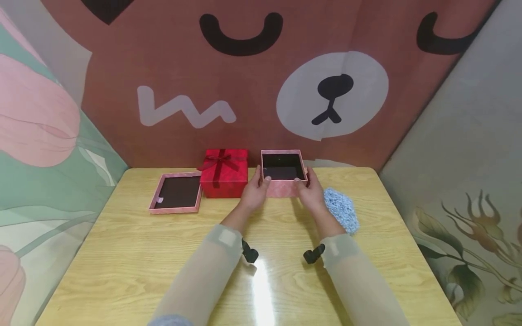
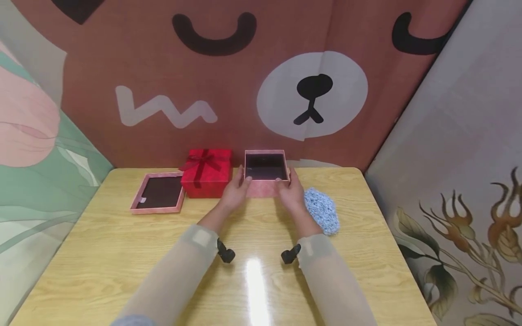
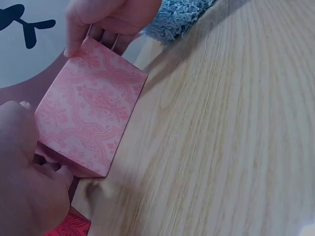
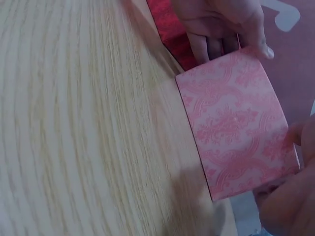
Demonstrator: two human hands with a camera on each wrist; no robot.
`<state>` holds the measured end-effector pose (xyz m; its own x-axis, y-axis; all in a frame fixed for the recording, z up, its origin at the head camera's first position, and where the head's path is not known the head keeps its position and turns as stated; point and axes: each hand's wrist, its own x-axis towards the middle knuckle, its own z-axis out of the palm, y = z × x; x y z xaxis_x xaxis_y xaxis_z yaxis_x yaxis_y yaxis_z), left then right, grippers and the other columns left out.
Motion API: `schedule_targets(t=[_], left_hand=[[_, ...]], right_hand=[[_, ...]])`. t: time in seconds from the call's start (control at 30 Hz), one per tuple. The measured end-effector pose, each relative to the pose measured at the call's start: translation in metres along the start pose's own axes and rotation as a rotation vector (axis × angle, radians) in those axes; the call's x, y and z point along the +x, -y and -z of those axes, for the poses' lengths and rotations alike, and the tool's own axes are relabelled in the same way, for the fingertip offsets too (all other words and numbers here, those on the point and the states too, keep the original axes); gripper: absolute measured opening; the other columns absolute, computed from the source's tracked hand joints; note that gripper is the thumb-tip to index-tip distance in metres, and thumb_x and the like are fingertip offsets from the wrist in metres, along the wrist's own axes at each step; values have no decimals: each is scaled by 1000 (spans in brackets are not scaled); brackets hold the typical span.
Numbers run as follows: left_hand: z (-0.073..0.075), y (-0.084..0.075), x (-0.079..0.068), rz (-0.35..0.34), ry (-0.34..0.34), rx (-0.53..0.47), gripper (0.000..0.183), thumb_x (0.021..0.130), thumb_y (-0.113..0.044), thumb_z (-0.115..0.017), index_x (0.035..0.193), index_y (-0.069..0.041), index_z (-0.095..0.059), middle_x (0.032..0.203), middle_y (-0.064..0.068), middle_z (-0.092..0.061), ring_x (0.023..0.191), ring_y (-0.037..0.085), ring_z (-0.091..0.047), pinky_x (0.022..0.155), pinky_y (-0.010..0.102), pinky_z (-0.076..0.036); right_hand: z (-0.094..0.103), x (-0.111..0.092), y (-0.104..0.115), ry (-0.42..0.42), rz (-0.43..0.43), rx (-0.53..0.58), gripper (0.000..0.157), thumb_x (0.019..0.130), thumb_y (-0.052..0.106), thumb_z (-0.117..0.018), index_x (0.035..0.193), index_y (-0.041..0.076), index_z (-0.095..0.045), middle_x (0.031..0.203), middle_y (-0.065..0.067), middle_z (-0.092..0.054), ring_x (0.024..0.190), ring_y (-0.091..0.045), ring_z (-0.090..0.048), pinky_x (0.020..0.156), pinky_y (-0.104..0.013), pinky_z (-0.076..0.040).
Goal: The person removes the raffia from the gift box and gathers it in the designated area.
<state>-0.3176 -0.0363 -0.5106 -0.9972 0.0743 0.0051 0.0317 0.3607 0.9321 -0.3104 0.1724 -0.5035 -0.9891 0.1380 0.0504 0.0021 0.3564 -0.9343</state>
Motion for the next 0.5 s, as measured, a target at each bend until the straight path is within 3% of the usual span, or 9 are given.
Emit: schedule_targets(t=[0.2,0.33,0.43,0.5], left_hand=[[2,-6,-6,-57,0,-46,83,105,-43,-61,168,-17,-13,168,7,-32,147,30,-42,122,41,-34],[6,-9,-11,-85,1,-36,83,104,-41,-62,168,-17,-14,167,11,-32,147,32,-41,121,42,-35],[10,-10,-15,-86,-1,-31,82,104,-41,-63,168,-18,-17,166,12,-34,147,33,-41,120,42,-37],[12,-10,-17,-83,-4,-35,80,104,-39,-64,168,-19,-19,166,12,-34,147,33,-41,120,42,-36]], right_hand=[[-4,-5,8,-109,82,-77,73,101,30,-67,164,19,-31,163,-16,-39,149,-34,-36,123,-50,-31],[-7,-8,14,-135,134,-77,68,99,27,-70,159,20,-40,153,-17,-52,133,-36,-55,115,-53,-42],[-11,-11,17,-128,190,-40,67,99,20,-72,158,14,-41,152,-17,-53,129,-35,-58,112,-52,-45],[-12,-13,19,-132,224,-35,68,98,17,-72,158,11,-41,156,-15,-50,137,-31,-53,116,-49,-42]])
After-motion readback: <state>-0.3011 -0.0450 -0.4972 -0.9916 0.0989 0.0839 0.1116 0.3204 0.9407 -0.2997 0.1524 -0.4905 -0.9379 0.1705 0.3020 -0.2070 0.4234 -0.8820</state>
